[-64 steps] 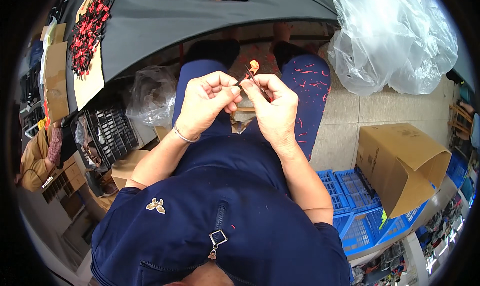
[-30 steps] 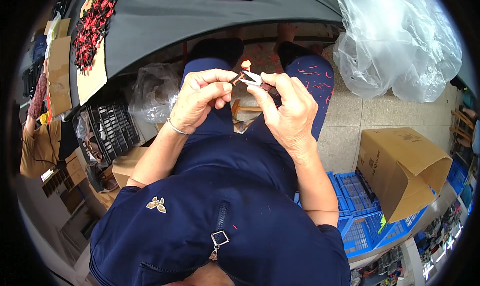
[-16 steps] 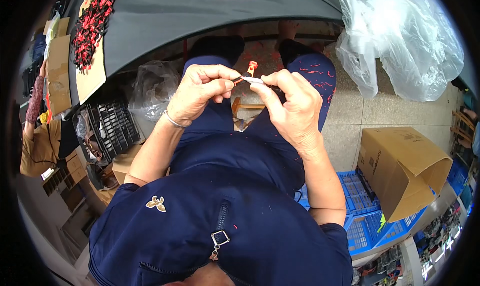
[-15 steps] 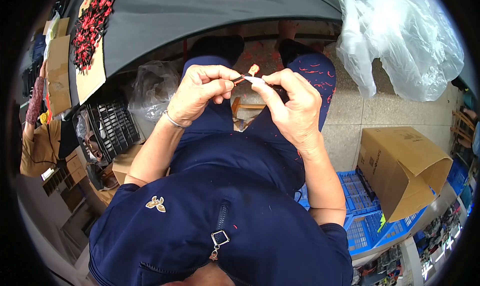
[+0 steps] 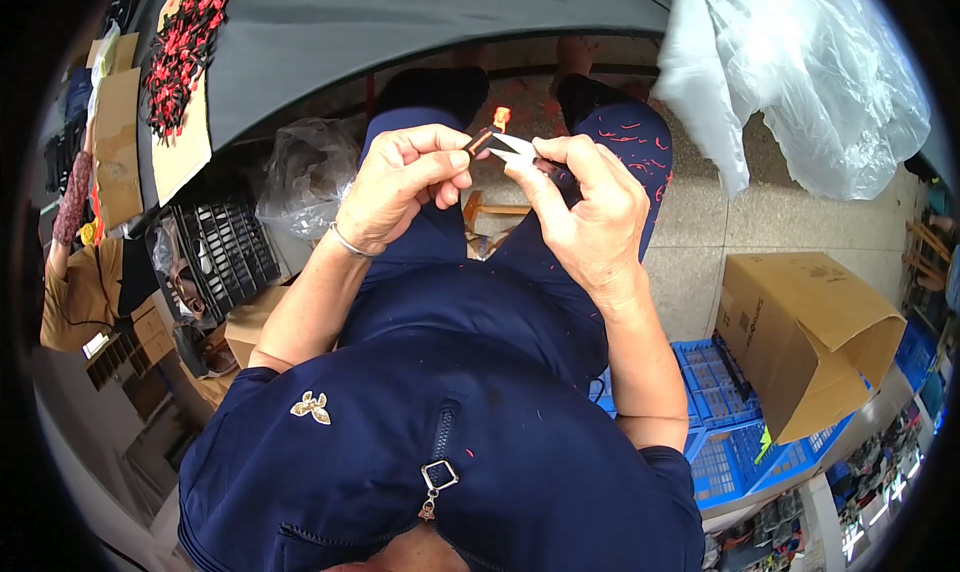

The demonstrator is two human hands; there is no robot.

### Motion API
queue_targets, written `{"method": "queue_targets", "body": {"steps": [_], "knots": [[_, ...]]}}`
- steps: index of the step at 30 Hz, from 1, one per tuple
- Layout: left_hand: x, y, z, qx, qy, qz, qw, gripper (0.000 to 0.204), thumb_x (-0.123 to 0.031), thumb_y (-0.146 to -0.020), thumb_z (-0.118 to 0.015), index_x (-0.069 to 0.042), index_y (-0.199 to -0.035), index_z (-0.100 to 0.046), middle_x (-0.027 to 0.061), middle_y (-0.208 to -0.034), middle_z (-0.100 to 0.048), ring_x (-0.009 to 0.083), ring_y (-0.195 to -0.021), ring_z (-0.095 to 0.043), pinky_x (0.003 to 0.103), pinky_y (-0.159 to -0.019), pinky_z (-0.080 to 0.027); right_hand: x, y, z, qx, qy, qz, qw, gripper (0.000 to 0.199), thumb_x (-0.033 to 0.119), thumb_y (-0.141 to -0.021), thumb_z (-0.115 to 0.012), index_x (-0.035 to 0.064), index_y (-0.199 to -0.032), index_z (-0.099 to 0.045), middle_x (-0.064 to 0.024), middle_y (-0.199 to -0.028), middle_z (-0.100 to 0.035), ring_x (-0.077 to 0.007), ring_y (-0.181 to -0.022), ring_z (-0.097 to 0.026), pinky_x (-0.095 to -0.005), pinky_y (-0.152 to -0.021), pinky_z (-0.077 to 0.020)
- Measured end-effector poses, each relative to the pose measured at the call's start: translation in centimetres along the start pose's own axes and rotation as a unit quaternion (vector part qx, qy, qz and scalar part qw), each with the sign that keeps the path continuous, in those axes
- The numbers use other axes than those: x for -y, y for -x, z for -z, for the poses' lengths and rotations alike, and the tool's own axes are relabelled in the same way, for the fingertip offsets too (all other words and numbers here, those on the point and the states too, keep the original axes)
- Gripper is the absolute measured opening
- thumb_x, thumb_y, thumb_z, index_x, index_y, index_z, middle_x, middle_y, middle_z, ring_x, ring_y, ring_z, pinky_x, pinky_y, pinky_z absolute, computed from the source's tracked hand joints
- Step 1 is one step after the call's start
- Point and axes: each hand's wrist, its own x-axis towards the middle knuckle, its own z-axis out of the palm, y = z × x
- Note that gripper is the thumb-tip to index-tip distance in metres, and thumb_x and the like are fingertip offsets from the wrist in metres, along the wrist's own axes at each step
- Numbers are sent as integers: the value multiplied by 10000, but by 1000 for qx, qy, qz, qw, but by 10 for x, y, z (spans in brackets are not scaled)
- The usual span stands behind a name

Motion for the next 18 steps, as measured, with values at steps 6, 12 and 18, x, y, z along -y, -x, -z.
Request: {"method": "queue_targets", "body": {"steps": [6, 12, 18], "knots": [[4, 11, -3, 29, 85, 17, 996, 149, -120, -867, -606, -3, -955, -635, 39, -775, -647, 59, -618, -574, 188, -579, -473, 10, 7, 0, -6, 84, 102, 991, 222, 99, -687, -777, 48, -857, -644, -49, -696, -634, -180, -599, -581, -289, -530, -453], [4, 18, -4, 33, 88, 19, 995, 154, -113, -856, -604, 8, -945, -638, 38, -764, -644, 57, -613, -571, 189, -563, -464, 15, 11, 1, 5, 140, 125, 982, 169, 90, -698, -766, 50, -813, -648, -51, -696, -635, -181, -592, -575, -285, -522, -450], [4, 18, -1, 27, 94, 16, 995, 168, -104, -843, -607, 12, -958, -650, 40, -753, -643, 50, -616, -568, 181, -550, -452, 18, 12, -2, -18, 69, 86, 994, 159, 90, -701, -766, 45, -800, -649, -52, -685, -630, -175, -589, -573, -289, -528, -455]]}}
